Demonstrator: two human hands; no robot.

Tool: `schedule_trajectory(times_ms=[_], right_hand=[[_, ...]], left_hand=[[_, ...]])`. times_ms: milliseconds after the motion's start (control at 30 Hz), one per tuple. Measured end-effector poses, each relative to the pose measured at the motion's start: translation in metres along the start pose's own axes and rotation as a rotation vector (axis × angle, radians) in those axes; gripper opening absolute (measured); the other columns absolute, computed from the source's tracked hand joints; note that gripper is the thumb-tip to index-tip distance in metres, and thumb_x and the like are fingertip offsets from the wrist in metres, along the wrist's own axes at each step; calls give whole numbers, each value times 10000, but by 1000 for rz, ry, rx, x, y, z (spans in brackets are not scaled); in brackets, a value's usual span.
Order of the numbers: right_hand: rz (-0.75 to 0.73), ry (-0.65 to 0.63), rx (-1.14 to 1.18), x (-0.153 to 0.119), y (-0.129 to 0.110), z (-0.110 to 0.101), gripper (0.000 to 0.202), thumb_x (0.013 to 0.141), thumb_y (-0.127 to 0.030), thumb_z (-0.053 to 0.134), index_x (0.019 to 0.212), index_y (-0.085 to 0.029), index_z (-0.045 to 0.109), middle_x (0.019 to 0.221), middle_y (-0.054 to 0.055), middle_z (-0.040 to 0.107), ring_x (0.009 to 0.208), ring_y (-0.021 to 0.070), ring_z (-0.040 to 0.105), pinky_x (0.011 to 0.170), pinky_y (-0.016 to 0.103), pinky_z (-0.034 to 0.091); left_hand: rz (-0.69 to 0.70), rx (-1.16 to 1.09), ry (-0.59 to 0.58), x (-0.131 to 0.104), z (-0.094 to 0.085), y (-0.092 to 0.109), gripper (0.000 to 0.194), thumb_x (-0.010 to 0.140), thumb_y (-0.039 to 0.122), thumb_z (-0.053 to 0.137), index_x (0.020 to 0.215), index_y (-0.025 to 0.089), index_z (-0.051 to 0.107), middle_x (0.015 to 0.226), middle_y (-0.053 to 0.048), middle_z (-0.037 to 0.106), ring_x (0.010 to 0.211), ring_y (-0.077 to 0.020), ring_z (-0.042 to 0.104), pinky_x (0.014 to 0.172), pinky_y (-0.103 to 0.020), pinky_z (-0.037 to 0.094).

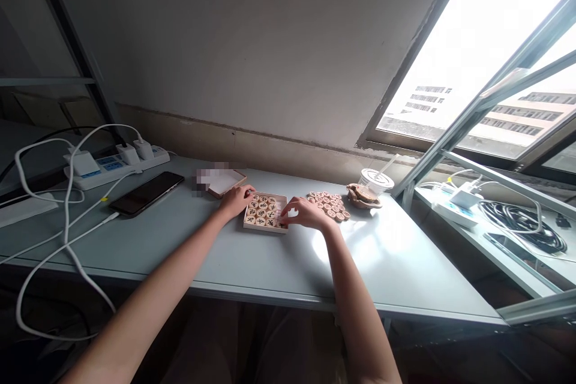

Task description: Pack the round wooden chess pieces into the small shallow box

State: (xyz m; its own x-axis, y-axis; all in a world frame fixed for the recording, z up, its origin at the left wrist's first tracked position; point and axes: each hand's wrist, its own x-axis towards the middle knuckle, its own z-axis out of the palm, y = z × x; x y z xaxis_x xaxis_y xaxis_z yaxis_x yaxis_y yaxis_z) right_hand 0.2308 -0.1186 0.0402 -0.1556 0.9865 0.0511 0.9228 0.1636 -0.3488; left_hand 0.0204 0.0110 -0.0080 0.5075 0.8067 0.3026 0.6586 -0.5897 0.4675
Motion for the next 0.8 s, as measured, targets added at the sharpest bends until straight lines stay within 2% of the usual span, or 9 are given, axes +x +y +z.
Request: schedule_trajectory(times_ms=[100,200,267,367,467,567,633,800], right_hand=[[-9,-9,-77,1,-6,2,205,741,-500,659,872,-354,717,960,23,553,964,208,483,831,310,354],[-55,-63,-74,0,-7,1,177,731,-442,695,891,-369,715,996,28,533,978,209,465,840,313,349],[-69,-74,-59,1,-8,2,145,729,-382,711,868,-342,721,1000,30,544,974,208,468,845,318,342],[-76,-14,1,2,-7,3,134,707,-341,730,830,-289,711,958,21,583,955,205,488,838,314,350],[-56,57,198,3,-2,0,180,730,-375,691,836,-232,666,868,7,623,854,168,544,748,266,397],[48,154,393,-2,8,-10,273,751,-432,635,891,-198,619,837,18,651,749,143,579,625,228,416],[156,187,417,-8,16,-17,319,747,-461,616,919,-193,602,840,27,665,693,136,583,551,214,401],[332,36,210,-19,29,-24,219,698,-391,653,793,-195,631,790,10,680,656,126,581,528,208,368]], left_hand=[[-2,7,5,0,0,0,262,815,242,450,983,224,651,899,-30,687,816,-191,611,651,-253,430],[-6,16,7,0,0,0,259,813,244,454,981,228,650,903,-30,686,827,-193,612,657,-252,431],[1,17,12,1,1,0,261,814,244,449,979,226,650,899,-31,686,829,-194,611,661,-255,431],[12,20,10,0,0,0,263,816,245,441,973,223,650,882,-30,686,818,-194,612,656,-256,428],[9,22,1,1,0,0,260,820,257,442,973,222,650,876,-30,686,811,-194,612,645,-254,426],[-3,24,-2,1,1,0,258,821,266,449,979,225,649,865,-29,687,816,-195,612,647,-251,427],[-1,21,-7,1,1,-1,258,821,266,451,984,225,647,859,-28,688,813,-193,611,648,-250,427],[10,3,-7,1,1,-1,266,819,267,442,986,226,644,888,-31,684,821,-199,608,639,-255,424]])
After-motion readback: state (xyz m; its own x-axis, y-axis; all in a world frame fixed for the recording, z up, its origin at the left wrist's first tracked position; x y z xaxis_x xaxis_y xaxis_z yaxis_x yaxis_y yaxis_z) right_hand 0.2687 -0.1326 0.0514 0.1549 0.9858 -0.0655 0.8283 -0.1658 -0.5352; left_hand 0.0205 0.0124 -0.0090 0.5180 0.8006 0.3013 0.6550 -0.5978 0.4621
